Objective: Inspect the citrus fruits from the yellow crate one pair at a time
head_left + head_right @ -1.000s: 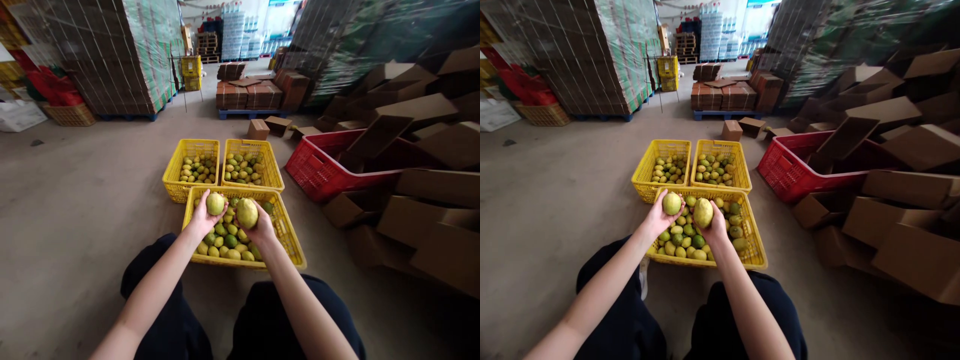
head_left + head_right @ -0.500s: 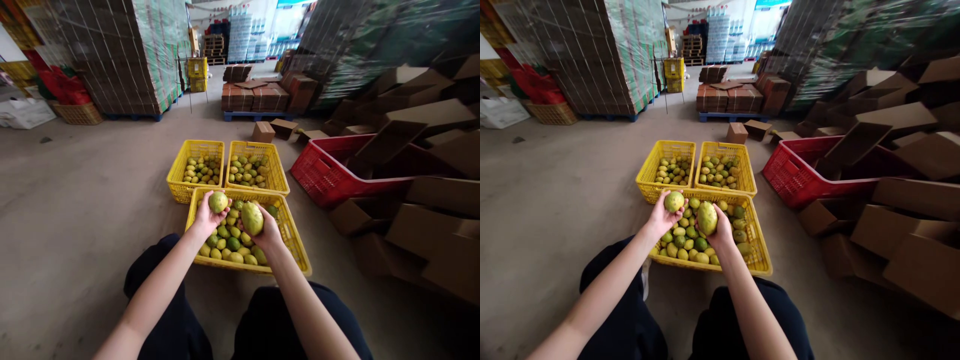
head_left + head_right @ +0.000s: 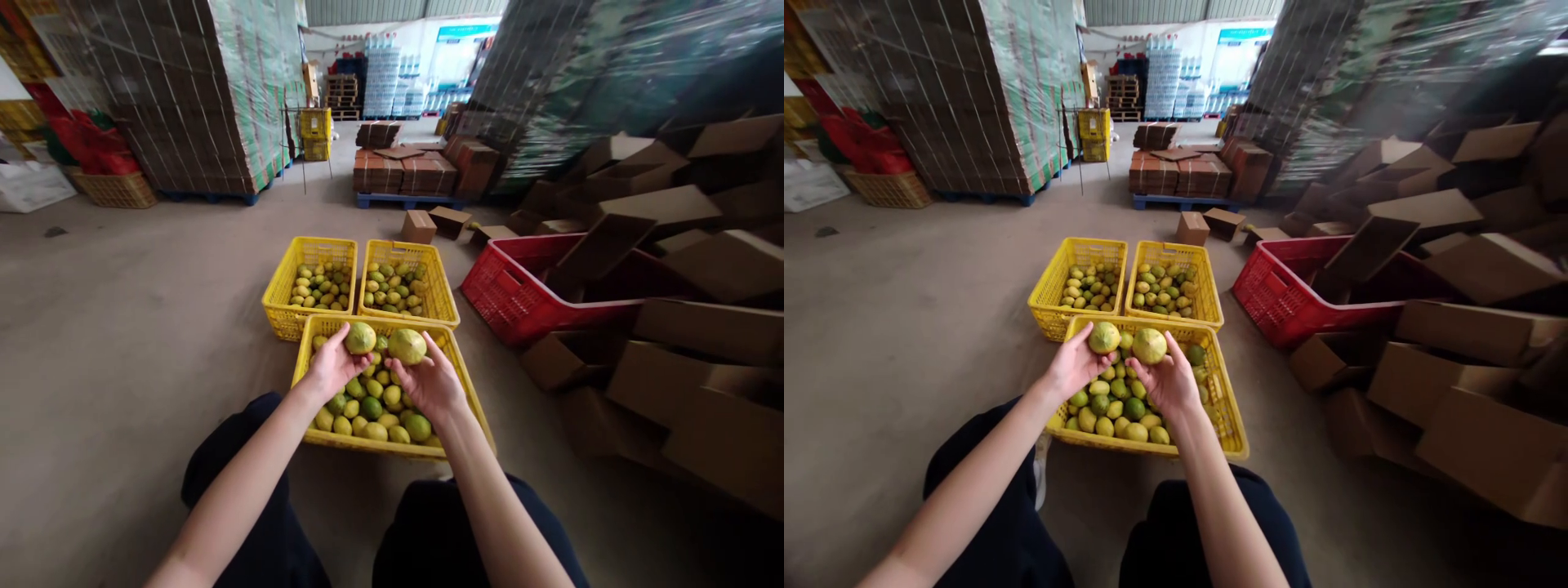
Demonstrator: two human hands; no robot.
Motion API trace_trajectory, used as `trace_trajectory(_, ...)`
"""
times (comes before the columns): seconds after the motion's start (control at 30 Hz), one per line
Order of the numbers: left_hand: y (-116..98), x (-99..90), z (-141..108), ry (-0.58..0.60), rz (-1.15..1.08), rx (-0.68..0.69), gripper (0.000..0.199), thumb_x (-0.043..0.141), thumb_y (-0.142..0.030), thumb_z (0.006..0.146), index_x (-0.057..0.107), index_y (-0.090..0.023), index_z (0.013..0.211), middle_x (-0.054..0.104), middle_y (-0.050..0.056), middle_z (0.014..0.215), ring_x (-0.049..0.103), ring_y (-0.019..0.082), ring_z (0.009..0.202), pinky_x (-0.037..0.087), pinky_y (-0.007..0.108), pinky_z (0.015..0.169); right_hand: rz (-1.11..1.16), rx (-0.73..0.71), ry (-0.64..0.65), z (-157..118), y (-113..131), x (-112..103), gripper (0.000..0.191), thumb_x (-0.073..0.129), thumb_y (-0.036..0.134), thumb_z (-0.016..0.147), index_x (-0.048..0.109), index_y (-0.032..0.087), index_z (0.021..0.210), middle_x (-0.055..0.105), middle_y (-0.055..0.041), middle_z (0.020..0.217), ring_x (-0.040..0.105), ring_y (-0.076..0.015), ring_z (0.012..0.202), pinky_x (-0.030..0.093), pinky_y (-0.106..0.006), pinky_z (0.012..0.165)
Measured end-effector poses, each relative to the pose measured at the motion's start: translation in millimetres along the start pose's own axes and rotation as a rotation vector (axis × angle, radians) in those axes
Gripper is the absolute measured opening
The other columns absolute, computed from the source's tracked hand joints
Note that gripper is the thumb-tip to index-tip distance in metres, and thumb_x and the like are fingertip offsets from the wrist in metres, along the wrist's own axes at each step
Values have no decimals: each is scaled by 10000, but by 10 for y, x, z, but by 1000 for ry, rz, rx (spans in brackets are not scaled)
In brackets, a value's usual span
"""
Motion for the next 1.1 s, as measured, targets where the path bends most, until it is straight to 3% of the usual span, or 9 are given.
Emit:
trace_trajectory(0.37, 45, 64, -4, 15, 126, 0, 401, 344, -342, 974, 615, -87, 825, 617, 85, 663, 551, 102, 506, 427, 176, 456, -38, 77, 35, -19, -101, 79, 391, 372, 378, 963, 606, 68, 1012, 723, -124, 717, 686, -177, 515, 581, -234, 490)
trace_trajectory(0.53, 59, 18, 17, 48, 169, 68, 215, 594, -350, 865, 594, -135, 877, 613, 35, 695, 565, 95, 532, 452, 172, 479, -67, 59, 67, 16, -107, 47, 343, 416, 365, 945, 633, 100, 927, 722, -103, 691, 681, -175, 519, 575, -244, 497)
trace_trajectory(0.67, 17, 19, -29, 94, 261, 218, 300, 742, -303, 743, 591, -187, 975, 641, 22, 825, 617, 115, 642, 503, 201, 580, -132, -14, 73, 33, -64, 29, 284, 451, 337, 930, 645, 137, 876, 719, -57, 690, 658, -141, 519, 558, -219, 495)
trace_trajectory(0.77, -23, 26, -78, 77, 341, 279, 461, 790, -225, 678, 596, -221, 1096, 659, 45, 939, 650, 158, 783, 523, 243, 701, -217, -222, 45, 22, 6, 8, 143, 635, 295, 817, 641, 176, 897, 720, -26, 791, 669, -149, 627, 578, -253, 565)
trace_trajectory(0.9, -85, 35, -145, 5, 518, 569, 618, 830, -31, 518, 650, -235, 1073, 640, 57, 1135, 614, 189, 993, 492, 224, 827, -610, -775, -50, -63, 87, -11, 529, 824, 187, 581, 630, 264, 1066, 661, -19, 1065, 640, -201, 916, 567, -319, 767)
trace_trajectory(1.0, -104, 74, -211, 2, 625, 725, 567, 818, 13, 498, 697, -236, 992, 629, 46, 1165, 541, 198, 1149, 444, 208, 921, -986, -1105, -130, -126, 70, 0, 530, 803, 172, 604, 643, 298, 1093, 588, -44, 1179, 539, -251, 1128, 463, -404, 982)
trace_trajectory(1.1, -110, 133, -274, 11, 671, 757, 499, 811, 3, 522, 713, -237, 948, 631, 50, 1130, 495, 214, 1218, 403, 237, 996, -1130, -1210, -126, -127, 21, -5, 464, 755, 194, 671, 634, 307, 1104, 572, -62, 1169, 506, -270, 1170, 377, -463, 1064)
Point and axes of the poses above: each hand's wrist, its own z-axis towards the middle knuckle, its own x-axis out of the palm, y = z × x, the point moved 2 cm from there along z, towards the middle knuckle
